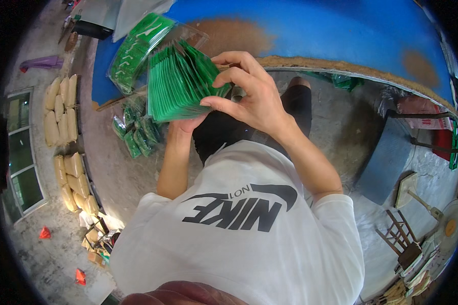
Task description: The recorder is counting and stacking small green packets and placing them into a larger clear plastic bag.
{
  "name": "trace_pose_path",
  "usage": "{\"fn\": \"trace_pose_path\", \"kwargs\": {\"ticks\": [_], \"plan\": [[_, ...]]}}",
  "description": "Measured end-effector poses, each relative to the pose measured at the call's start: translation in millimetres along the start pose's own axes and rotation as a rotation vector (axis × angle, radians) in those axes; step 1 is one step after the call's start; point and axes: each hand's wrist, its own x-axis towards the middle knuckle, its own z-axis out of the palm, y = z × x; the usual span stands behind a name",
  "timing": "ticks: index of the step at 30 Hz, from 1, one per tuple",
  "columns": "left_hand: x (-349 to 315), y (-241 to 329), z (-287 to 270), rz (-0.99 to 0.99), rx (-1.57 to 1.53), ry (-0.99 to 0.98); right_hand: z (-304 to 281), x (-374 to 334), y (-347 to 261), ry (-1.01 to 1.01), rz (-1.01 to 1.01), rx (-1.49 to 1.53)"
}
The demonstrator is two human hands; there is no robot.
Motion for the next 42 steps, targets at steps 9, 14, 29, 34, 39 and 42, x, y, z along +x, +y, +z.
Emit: {"fn": "trace_pose_path", "kwargs": {"ticks": [9,14,29,34,39,42], "plan": [[-6,1,-7,0.048,0.088,0.074,5,1,-6,-0.034,-0.029,-0.023],[-10,-2,-5,0.039,0.076,0.026,6,2,-6,-0.106,-0.175,-0.119],[-9,-1,-7,0.067,0.083,0.012,10,-1,-5,-0.027,-0.091,-0.067],[-9,-2,-8,0.053,0.104,0.048,13,1,-3,-0.017,-0.133,-0.09],[-13,-4,-12,0.097,0.125,0.012,13,4,-8,-0.155,-0.261,-0.096],[-12,-6,-4,0.118,0.163,0.077,11,2,-2,-0.132,-0.238,-0.133]]}}
